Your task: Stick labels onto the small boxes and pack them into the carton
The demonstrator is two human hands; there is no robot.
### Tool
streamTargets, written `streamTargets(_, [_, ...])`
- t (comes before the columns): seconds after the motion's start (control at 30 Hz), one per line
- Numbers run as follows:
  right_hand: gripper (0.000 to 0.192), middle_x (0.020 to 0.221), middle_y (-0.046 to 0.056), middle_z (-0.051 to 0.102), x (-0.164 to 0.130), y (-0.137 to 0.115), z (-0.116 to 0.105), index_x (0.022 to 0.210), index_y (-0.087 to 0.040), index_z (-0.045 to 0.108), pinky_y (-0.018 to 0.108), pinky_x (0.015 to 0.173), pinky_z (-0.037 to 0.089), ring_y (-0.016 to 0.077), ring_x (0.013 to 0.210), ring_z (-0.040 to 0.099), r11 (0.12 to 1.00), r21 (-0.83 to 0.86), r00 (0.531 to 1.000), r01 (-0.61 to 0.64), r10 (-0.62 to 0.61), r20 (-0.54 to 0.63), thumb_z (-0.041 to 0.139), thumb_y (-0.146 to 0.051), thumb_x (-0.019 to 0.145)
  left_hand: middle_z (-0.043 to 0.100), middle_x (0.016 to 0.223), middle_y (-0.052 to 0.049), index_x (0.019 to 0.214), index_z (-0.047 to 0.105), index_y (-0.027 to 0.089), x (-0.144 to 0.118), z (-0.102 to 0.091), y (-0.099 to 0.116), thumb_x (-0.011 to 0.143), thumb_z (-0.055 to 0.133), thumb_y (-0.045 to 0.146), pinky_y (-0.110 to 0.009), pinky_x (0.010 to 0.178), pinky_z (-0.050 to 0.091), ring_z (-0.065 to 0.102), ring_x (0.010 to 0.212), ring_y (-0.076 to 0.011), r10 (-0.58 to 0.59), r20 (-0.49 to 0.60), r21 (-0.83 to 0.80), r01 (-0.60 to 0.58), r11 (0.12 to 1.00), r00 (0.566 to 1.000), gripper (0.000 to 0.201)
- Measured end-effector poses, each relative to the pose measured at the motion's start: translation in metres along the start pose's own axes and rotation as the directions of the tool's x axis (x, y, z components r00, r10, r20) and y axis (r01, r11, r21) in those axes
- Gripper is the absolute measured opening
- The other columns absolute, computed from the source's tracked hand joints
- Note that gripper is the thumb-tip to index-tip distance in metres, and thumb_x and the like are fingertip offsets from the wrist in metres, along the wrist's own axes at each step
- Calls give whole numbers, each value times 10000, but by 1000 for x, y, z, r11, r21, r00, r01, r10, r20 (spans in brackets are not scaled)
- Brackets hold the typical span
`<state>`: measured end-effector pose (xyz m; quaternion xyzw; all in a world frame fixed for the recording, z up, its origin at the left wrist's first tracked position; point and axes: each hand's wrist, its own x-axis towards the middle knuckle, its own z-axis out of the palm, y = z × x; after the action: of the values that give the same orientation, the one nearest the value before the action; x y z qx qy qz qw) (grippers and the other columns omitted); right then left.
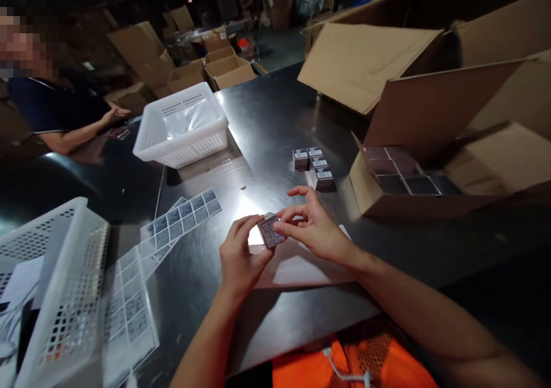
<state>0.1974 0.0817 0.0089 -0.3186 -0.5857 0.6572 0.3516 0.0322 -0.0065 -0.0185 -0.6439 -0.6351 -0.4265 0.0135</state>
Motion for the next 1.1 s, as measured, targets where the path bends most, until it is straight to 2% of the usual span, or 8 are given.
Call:
streamTargets(0.3, [578,725,-59,647,2,1,1,1136,-259,372,320,797,566,203,995,688,1000,3,1000,10,-10,-12,793,-297,741,714,1079,-52,1150,668,197,1,0,2,692,801,149,-255,756,576,698,938,-178,12,-22,-3,-12,1000,1000,479])
streamTargets(0.87, [584,735,-53,649,1,4,0,1125,-269,370,338,795,570,225,1049,684,1000,-15,1000,8,-9,-11,803,-332,738,717,1065,-60,1139,668,189,0,0,3,711,803,180,-275,812,583,701,942,-182,25,-37,-12,-26,1000,999,449])
streamTargets(1.1, [577,759,-47,652,0,4,3,1143,-265,381,316,735,576,218,973,700,999,-43,999,31,-32,-28,789,-312,738,721,1070,-55,1141,663,201,1,1,4,712,798,182,-277,806,582,703,946,-183,25,-32,23,-24,999,999,450])
